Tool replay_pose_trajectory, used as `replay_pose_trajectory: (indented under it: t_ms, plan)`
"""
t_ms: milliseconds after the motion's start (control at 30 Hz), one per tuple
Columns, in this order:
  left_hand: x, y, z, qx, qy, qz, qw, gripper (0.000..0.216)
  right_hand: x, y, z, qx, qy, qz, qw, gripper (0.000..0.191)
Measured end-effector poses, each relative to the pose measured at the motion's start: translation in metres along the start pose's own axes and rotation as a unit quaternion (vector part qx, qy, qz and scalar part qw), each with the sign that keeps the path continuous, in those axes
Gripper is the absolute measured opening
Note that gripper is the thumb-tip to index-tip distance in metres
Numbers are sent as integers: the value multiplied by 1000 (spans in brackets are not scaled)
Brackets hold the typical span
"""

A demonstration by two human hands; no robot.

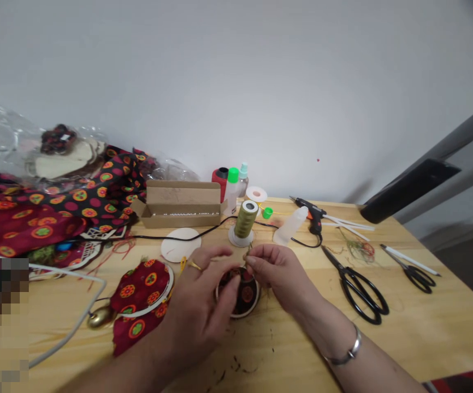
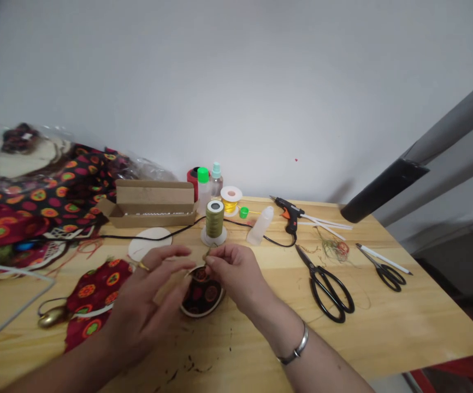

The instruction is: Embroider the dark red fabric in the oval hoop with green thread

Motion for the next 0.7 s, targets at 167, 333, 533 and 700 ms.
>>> replay_pose_trajectory:
  t_ms: [167, 333, 533, 700]
  plan:
    - [-6, 14, -41, 296, -243, -47, 923, 26, 2, 4, 0, 28, 3, -21, 999, 15]
    - [2, 45, -48, 418, -348, -173, 821, 36, 5, 9, 1, 47, 12, -36, 998, 14]
    - [5, 50, -48, 410, -356, -218, 811, 35, 7, 12, 4, 48, 23, -51, 997, 14]
    - [9, 55, -48, 406, -366, -240, 802, 41, 6, 14, 6, 40, 21, -58, 997, 16]
Point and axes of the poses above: each hand's wrist, its own x-axis away from the middle knuckle, its own y-axis out of the palm, z = x × y, the point moved 9 cm from there along -x, towards the middle knuckle, and after that the axes turned 10 degrees about -y, right-handed, at the moved point
